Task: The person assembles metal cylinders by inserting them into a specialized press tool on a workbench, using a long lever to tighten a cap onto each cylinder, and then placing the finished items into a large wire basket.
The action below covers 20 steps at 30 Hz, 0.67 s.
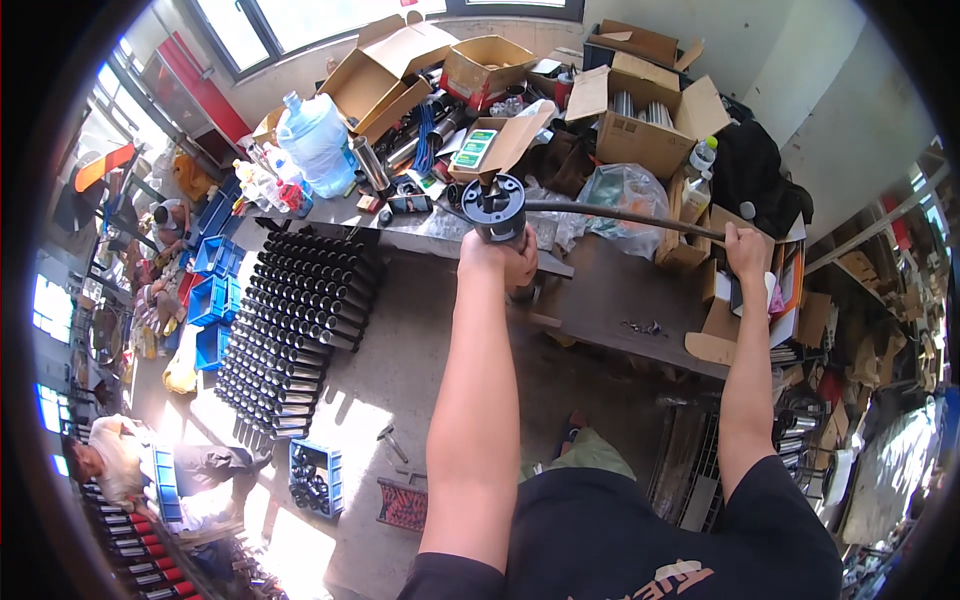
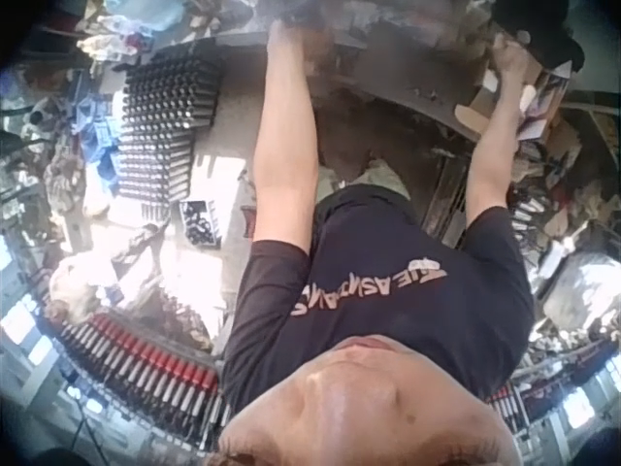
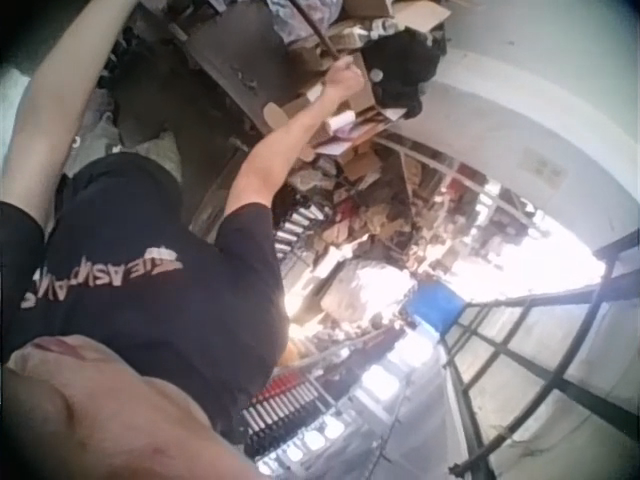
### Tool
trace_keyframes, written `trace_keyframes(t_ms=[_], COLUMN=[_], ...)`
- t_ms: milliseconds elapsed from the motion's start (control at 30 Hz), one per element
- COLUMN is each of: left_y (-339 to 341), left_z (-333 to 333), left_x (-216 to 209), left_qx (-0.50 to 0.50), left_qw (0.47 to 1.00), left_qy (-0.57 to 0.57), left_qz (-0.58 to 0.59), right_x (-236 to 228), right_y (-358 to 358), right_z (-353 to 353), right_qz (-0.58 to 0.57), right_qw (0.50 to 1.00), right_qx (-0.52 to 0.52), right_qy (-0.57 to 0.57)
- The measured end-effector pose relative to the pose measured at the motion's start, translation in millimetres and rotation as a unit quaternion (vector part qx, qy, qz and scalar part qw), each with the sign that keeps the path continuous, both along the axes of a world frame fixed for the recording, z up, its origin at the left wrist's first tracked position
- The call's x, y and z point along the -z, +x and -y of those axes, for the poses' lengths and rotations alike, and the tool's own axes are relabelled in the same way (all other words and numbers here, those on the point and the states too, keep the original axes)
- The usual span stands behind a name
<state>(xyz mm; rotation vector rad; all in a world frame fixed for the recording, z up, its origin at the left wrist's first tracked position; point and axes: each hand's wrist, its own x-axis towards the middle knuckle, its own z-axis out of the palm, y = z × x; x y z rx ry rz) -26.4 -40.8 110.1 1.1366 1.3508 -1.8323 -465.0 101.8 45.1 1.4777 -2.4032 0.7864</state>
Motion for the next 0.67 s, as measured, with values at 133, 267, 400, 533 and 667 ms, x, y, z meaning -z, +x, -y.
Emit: trace_keyframes(t_ms=[133,267,400,533,667], left_y=[3.0,8.3,14.1,4.2,-7.3], left_z=[3.2,5.5,7.9,3.4,5.1], left_x=[-4.0,12.2,18.2,16.7,28.9], left_qx=[0.013,0.025,0.012,0.005,-0.041], left_qw=[0.999,0.999,0.999,1.000,0.991], left_qy=[0.032,-0.012,0.032,-0.012,-0.116], left_qz=[-0.008,-0.027,-0.012,-0.010,-0.052], right_x=[-2.7,-3.5,0.8,6.4,24.5], right_y=[5.7,20.6,36.3,22.1,-20.5], right_z=[-1.9,-14.9,-38.3,-36.9,-26.1], right_qz=[-0.010,-0.047,-0.046,-0.013,0.009], right_qw=[1.000,0.997,0.997,0.999,0.998], right_qx=[0.023,0.056,0.067,0.029,0.061], right_qy=[0.005,-0.010,-0.002,-0.001,0.024])
